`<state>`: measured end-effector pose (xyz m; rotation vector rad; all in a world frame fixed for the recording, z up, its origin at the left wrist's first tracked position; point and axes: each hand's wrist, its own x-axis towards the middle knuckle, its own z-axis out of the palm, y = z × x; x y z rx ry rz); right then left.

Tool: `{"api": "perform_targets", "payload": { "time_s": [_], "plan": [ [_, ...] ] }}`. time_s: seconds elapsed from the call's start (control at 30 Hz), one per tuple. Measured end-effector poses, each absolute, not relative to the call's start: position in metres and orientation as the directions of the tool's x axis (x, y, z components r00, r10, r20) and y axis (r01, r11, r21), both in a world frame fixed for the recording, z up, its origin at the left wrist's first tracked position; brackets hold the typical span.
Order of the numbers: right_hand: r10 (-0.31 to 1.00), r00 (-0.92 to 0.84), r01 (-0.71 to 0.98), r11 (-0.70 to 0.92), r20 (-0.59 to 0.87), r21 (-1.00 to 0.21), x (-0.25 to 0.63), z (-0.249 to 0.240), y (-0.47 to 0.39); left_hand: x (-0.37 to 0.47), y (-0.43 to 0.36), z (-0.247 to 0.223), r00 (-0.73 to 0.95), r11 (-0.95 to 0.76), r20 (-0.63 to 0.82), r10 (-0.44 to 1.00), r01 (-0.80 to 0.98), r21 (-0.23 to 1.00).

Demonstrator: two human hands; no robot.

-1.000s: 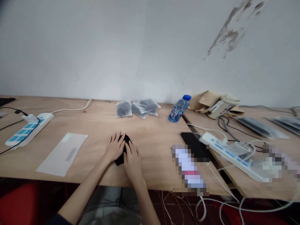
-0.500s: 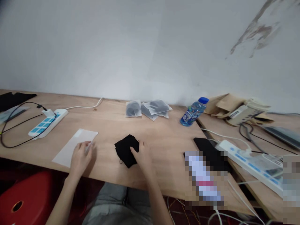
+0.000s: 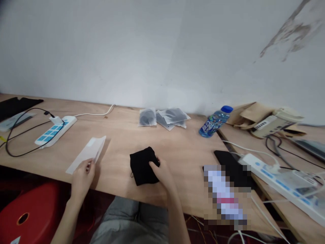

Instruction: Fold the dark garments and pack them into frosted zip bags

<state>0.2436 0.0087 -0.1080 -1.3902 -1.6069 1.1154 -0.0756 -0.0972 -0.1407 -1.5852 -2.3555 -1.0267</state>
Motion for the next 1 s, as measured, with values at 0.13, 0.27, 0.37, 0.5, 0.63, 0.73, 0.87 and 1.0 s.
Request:
{"api": "perform_targets", "payload": {
  "time_s": [0.13,0.27,0.37,0.5,0.63,0.73,0.87,1.0],
  "plan": [
    [0.990,-0.138,0.325,0.024,-0.022,-0.945,0.252,-0.111,-0.003,-0.045,-0.081,-0.133,-0.402,0.119,0.470,0.786,0.844,0.523],
    [0.993,-0.116,0.327,0.025,-0.013,-0.945,0.262,-0.108,-0.015,-0.011,-0.051,-0.128,-0.112,-0.137,0.469,0.876,0.875,0.465],
    [0.994,-0.105,0.335,0.031,-0.005,-0.942,0.273,-0.099,-0.024,0.009,-0.028,-0.126,0.049,-0.245,0.440,0.896,0.884,0.399],
    [0.973,-0.217,0.271,-0.013,-0.074,-0.963,0.289,-0.089,-0.030,0.027,-0.012,-0.127,0.144,-0.322,0.434,0.889,0.871,0.371],
    [0.950,-0.292,0.232,-0.039,-0.108,-0.972,0.298,-0.085,-0.027,0.042,-0.016,-0.130,0.188,-0.394,0.459,0.868,0.825,0.406],
    [0.960,-0.269,0.251,-0.008,-0.078,-0.968,0.296,-0.082,-0.021,0.049,-0.024,-0.130,0.198,-0.428,0.473,0.859,0.785,0.447],
    [0.959,-0.284,0.202,0.054,-0.006,-0.978,0.287,-0.076,-0.017,0.050,-0.031,-0.130,0.220,-0.435,0.471,0.854,0.800,0.414],
    [0.938,-0.345,0.062,0.033,0.010,-0.998,0.282,-0.080,-0.018,0.048,-0.032,-0.132,0.250,-0.447,0.466,0.849,0.811,0.379]
  ]
}}
